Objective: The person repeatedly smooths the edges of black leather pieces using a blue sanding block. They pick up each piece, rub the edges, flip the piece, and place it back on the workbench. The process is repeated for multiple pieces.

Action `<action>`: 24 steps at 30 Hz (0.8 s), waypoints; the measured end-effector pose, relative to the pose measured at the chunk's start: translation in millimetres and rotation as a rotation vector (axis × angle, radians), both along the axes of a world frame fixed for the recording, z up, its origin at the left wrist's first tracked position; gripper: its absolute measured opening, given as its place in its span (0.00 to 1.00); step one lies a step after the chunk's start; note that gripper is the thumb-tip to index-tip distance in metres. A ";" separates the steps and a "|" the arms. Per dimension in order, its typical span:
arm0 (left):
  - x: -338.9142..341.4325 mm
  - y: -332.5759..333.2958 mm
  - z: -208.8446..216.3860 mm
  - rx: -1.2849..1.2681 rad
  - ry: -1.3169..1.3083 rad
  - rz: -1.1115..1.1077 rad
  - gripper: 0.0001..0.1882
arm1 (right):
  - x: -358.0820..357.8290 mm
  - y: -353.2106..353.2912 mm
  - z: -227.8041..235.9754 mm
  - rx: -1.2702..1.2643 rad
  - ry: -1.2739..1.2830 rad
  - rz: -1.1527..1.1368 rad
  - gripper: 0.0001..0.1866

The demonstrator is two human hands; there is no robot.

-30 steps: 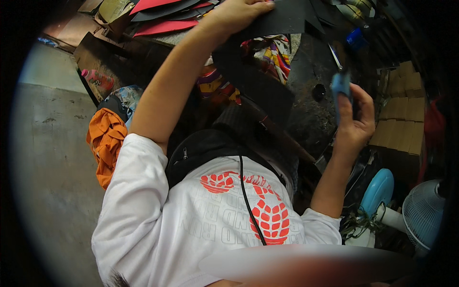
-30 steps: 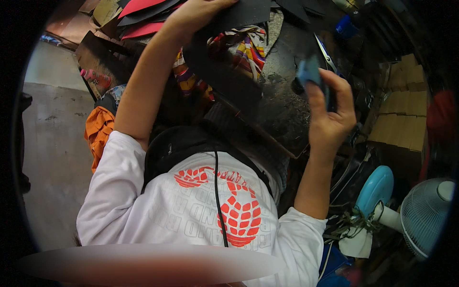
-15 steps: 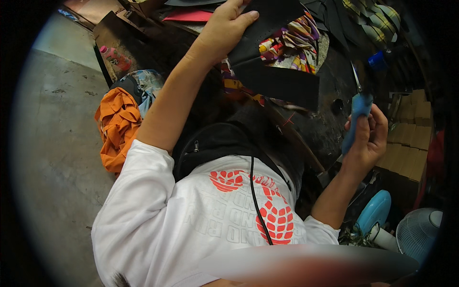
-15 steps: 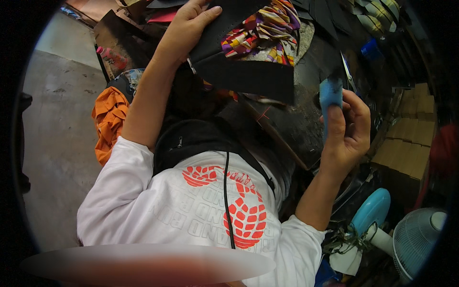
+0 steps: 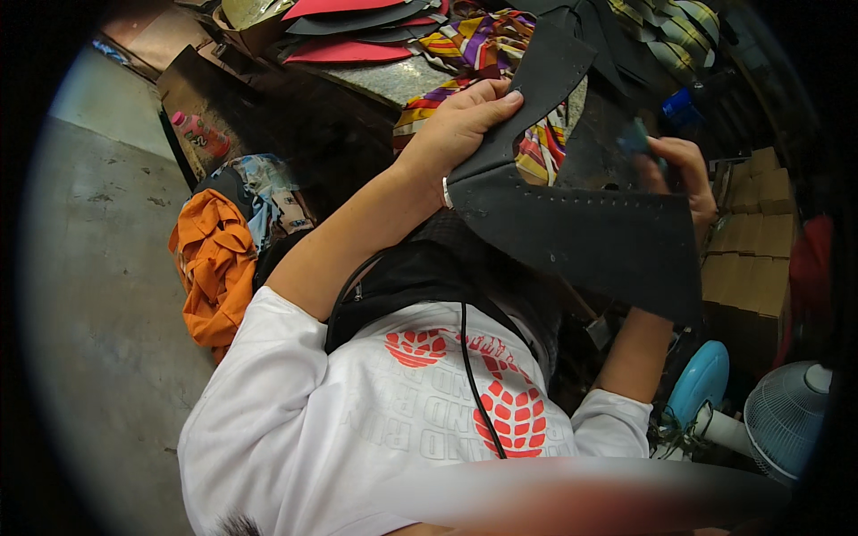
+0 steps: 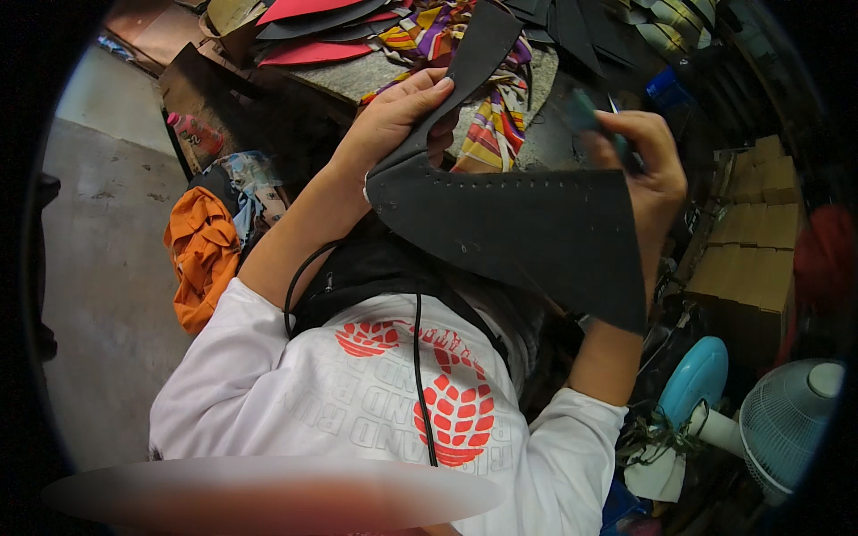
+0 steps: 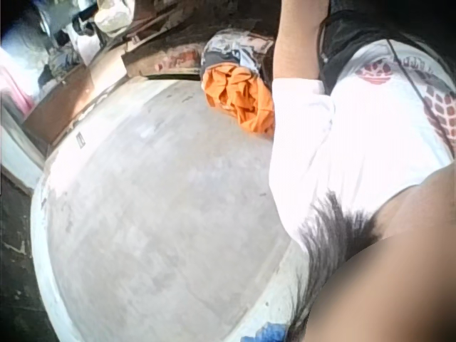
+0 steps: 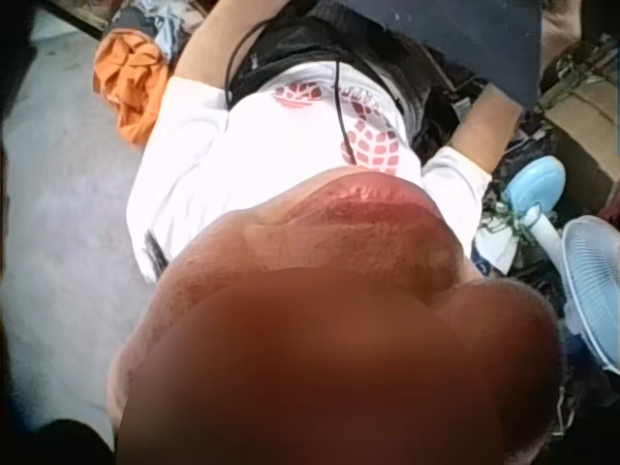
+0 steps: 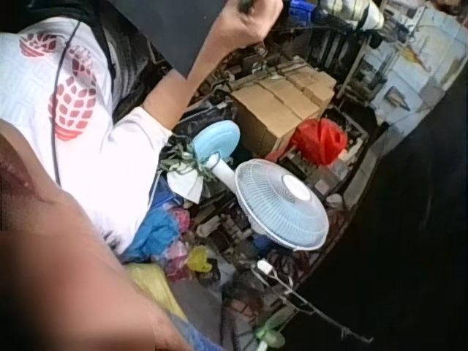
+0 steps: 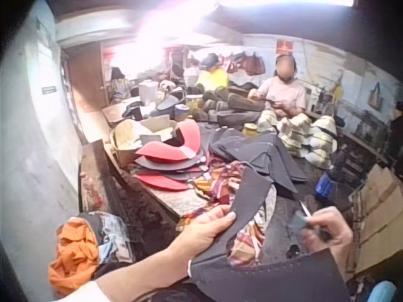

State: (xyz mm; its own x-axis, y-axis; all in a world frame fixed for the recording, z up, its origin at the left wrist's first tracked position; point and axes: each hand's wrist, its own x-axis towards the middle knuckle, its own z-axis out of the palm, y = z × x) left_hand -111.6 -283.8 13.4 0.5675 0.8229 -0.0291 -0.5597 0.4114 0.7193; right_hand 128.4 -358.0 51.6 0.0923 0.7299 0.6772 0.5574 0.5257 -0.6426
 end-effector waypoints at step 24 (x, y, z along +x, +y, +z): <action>19.3 -11.2 2.5 0.015 0.040 -0.095 0.17 | -38.6 -4.1 -12.5 0.104 -0.258 -0.066 0.16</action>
